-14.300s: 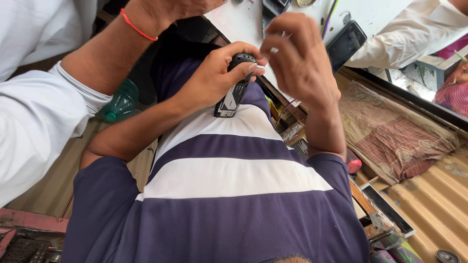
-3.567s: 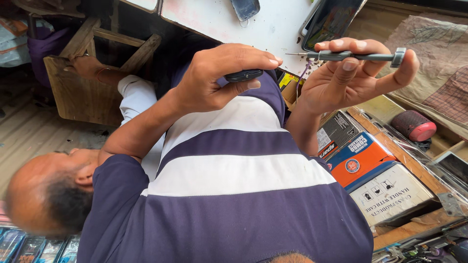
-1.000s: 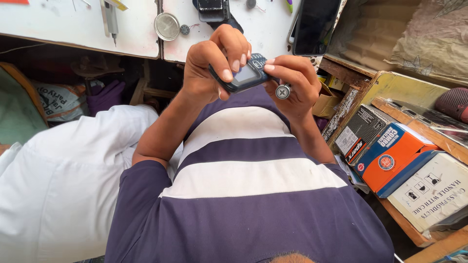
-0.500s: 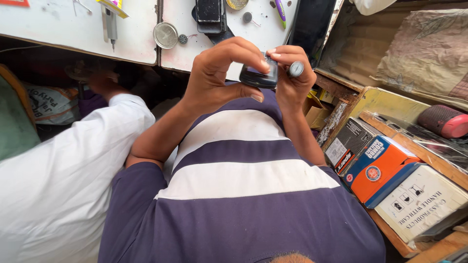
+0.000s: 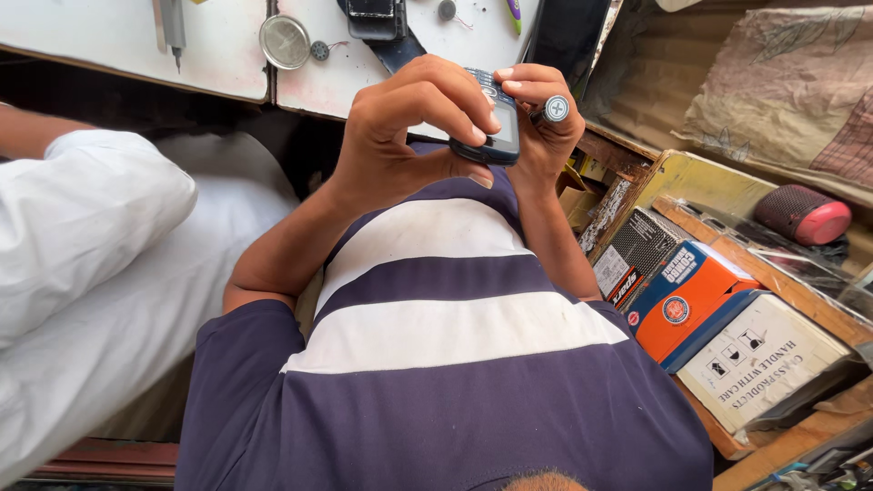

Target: The person disassembles a feature phone, cleans the casing with a brush, and reassembles the device by inserting the battery, connecting the display, and securing the back cover with screws. The person uses a screwdriver and a small brush during the process.

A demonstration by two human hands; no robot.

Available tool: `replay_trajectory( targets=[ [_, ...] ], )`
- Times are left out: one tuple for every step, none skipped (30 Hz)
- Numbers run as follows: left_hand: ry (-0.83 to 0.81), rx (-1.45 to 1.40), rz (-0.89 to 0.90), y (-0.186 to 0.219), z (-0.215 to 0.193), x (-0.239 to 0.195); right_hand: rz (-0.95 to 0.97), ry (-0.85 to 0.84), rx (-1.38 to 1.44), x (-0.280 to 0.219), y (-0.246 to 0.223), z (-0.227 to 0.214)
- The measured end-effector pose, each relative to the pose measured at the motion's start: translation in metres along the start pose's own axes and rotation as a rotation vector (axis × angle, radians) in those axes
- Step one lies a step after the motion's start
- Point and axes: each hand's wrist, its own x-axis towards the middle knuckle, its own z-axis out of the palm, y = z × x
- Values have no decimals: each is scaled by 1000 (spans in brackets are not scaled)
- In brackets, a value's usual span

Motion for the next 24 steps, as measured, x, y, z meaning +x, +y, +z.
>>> replay_trajectory(
  targets=[
    [5,18,8,1,0,-2,5,-6,4,0,0,1],
    [10,36,15,2,0,-3,10,-11,-6,0,-1,2],
    [21,41,25,3,0,-5,17,-16,-15,0,-1,2],
    [32,46,35,4,1,-7,23,-21,-25,0,-1,3],
    [41,50,43,6,1,-9,23,-28,-15,-1,-1,5],
    [49,56,42,7,0,-11,22,-34,-6,-1,-1,6],
    [56,60,43,8,1,-13,20,-41,0,0,-2,7],
    [63,63,44,9,1,-15,19,-72,-26,0,-5,8],
    [80,93,38,10,0,-15,12,-102,-51,2,-7,10],
    [96,122,31,11,-1,-15,5,-132,-76,4,-11,12],
    [113,150,14,13,-1,-17,-19,-108,-161,4,-16,15],
    [127,155,7,15,-1,-19,-42,-83,-244,4,-22,17],
    [141,163,5,17,-3,-19,-72,-58,-325,8,-28,19],
    [155,171,3,18,-4,-18,-136,-87,-337,11,-35,20],
    [161,173,-3,18,-5,-20,-190,-112,-354,9,-43,19],
    [167,175,-8,17,-6,-22,-243,-137,-372,8,-50,19],
    [167,176,-11,16,-6,-23,-274,-178,-416,7,-55,19],
    [166,177,-14,16,-6,-25,-303,-220,-460,7,-59,18],
    [161,184,-6,16,-7,-24,-344,-261,-501,10,-61,20],
    [156,192,2,16,-9,-23,-378,-270,-497,14,-62,22],
    [157,190,-5,17,-9,-23,-404,-281,-492,16,-63,24],
    [158,188,-12,18,-9,-23,-431,-292,-488,18,-63,26],
    [163,185,-19,18,-10,-23,-429,-290,-478,19,-63,28],
    [161,188,-10,17,-11,-23,-428,-288,-469,21,-63,30]
  ],
)
